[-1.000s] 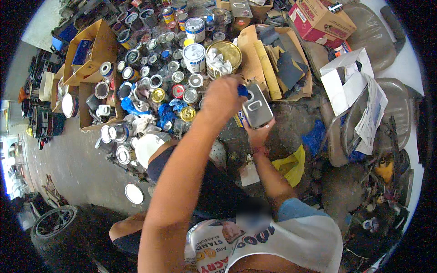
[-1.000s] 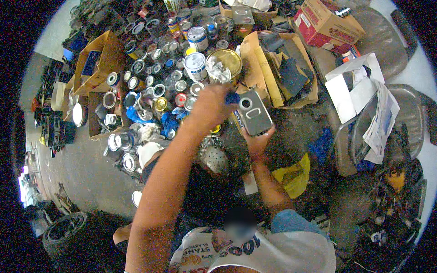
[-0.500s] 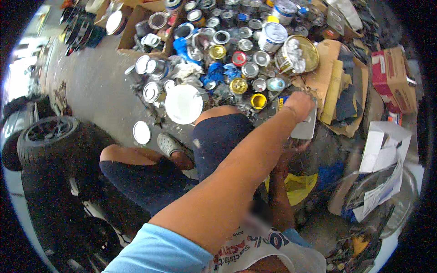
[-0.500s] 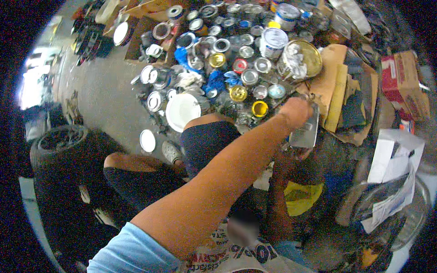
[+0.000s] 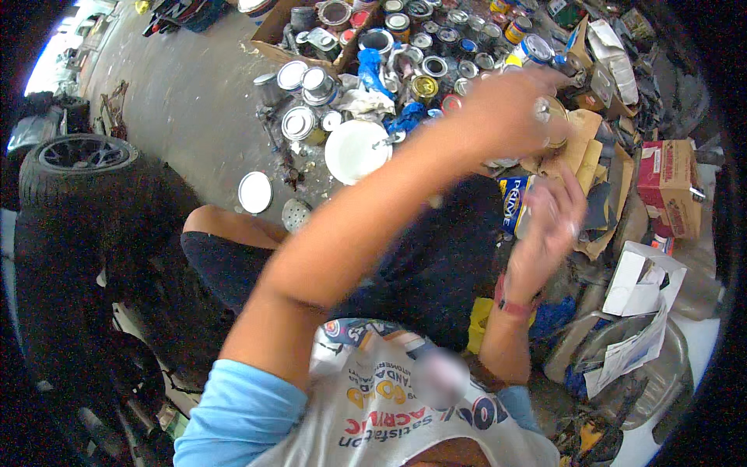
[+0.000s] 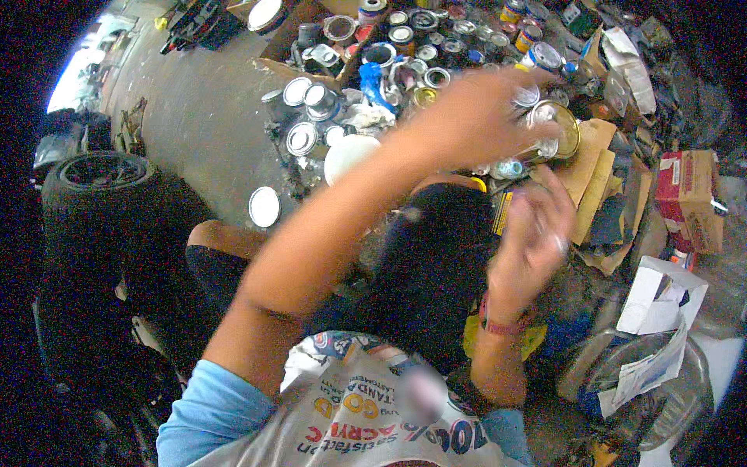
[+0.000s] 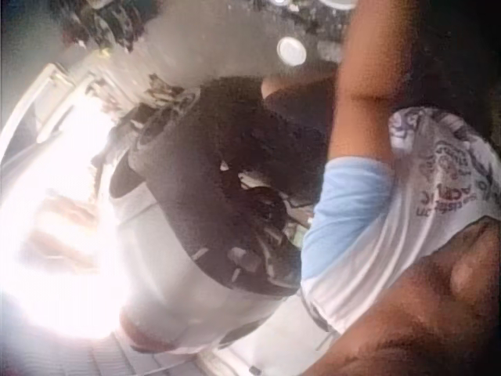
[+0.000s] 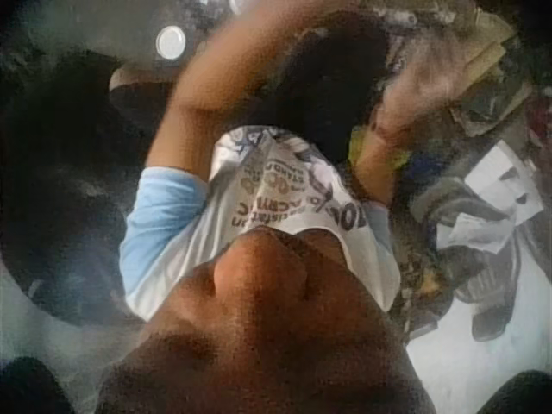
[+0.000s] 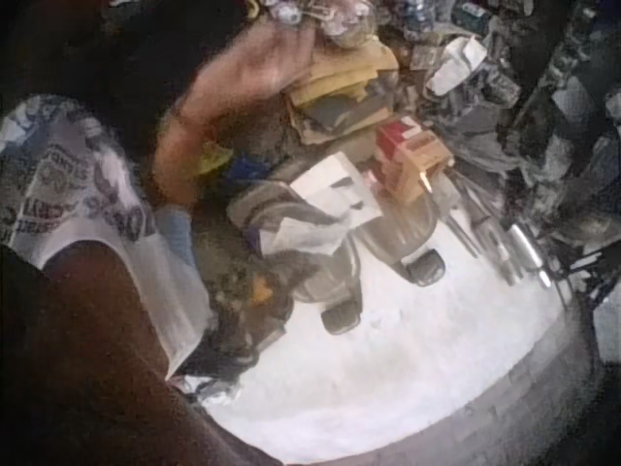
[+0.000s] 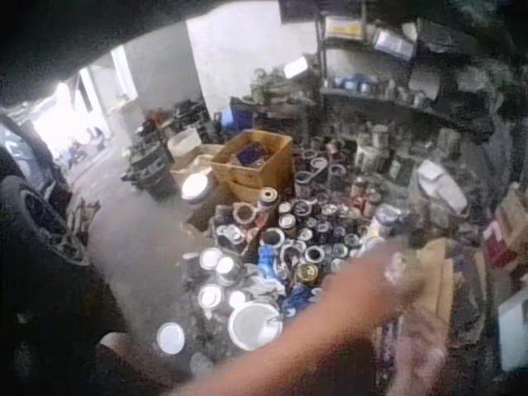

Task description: The person sits on the floor and mixes white paint in a small can using a stick. They open and close the can lid, stir the contents, and add liquid from a blue container into the paint. The person continues to stir the mixture and handles the can and lid repeatedly.

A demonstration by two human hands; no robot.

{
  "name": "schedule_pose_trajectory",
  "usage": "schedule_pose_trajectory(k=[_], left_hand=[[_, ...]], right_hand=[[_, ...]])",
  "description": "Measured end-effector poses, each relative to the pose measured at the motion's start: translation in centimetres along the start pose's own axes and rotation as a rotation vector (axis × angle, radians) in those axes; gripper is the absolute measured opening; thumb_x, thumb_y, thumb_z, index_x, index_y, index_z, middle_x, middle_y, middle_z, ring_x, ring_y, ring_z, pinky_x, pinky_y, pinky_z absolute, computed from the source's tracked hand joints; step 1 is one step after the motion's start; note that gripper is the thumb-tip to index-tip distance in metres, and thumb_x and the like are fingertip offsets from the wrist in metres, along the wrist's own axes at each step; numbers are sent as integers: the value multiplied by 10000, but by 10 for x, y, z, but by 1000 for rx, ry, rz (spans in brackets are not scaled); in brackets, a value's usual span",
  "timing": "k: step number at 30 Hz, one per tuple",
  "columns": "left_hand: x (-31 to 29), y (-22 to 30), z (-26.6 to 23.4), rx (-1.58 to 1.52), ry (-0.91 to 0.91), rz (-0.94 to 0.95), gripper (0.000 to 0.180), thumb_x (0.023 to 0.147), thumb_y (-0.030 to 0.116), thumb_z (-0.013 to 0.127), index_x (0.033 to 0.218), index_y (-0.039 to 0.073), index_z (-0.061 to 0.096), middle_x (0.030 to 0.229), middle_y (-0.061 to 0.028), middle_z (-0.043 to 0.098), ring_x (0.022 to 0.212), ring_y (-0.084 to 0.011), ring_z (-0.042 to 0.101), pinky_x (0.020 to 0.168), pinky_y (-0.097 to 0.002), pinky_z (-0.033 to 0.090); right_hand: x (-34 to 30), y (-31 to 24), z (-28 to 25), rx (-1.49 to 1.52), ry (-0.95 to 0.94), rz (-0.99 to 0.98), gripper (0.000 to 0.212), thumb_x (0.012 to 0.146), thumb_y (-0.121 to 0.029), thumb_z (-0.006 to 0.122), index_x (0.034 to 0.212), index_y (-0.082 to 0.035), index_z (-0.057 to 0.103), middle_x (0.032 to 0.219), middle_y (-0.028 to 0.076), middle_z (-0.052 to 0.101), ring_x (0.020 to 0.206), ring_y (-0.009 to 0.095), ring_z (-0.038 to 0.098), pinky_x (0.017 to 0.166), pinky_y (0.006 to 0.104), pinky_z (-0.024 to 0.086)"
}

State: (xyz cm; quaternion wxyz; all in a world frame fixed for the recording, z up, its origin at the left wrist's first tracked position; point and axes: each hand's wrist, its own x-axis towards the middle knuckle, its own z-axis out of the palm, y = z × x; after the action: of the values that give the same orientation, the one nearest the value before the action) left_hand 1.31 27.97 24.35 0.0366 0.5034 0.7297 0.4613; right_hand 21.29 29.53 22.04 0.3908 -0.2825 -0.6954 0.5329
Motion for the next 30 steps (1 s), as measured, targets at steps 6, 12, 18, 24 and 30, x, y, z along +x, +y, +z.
schedule_pose_trajectory(k=[6, 12, 18, 24, 30], left_hand=[[-161, -84, -239, 425, -172, -484, 568, 986, 375, 797, 1423, 38, 663, 1412, -219, 699, 1308, -382, 670, 1113, -461, 516], [-277, -115, -290, 332, 118, -753, 557, 967, 340, 810, 1448, 95, 671, 1414, -202, 706, 1219, -374, 716, 1051, -467, 555], [-298, -130, -295, 452, 129, -598, 584, 957, 392, 814, 1437, 89, 676, 1326, -215, 736, 1211, -396, 713, 1044, -475, 556], [-293, -127, -305, 556, 256, -573, 558, 967, 425, 774, 1413, 101, 686, 1324, -198, 738, 1228, -404, 694, 1042, -505, 551], [-302, -124, -308, 513, 271, -620, 534, 956, 403, 783, 1385, 94, 706, 1274, -189, 754, 1168, -404, 718, 997, -496, 572]], right_hand=[[49, 44, 180, -647, -833, -260, 457, 978, -276, 769, 1311, 20, 667, 1197, 279, 734, 1084, 453, 725, 934, 548, 579], [5, 168, 233, -992, -805, -12, 310, 922, -302, 809, 1058, -31, 744, 1056, 228, 783, 1029, 442, 751, 889, 554, 595], [-55, 195, 274, -544, -851, -62, 296, 1040, -298, 655, 1086, -60, 824, 966, 208, 798, 874, 389, 776, 815, 450, 605], [-19, 171, 277, -859, -1090, -394, 282, 1046, -301, 646, 1148, -103, 818, 1093, 175, 779, 1037, 402, 730, 896, 515, 571], [-19, 159, 247, -1098, -1227, -419, 314, 1068, -297, 588, 1047, -51, 781, 973, 230, 767, 924, 444, 738, 856, 563, 568]])
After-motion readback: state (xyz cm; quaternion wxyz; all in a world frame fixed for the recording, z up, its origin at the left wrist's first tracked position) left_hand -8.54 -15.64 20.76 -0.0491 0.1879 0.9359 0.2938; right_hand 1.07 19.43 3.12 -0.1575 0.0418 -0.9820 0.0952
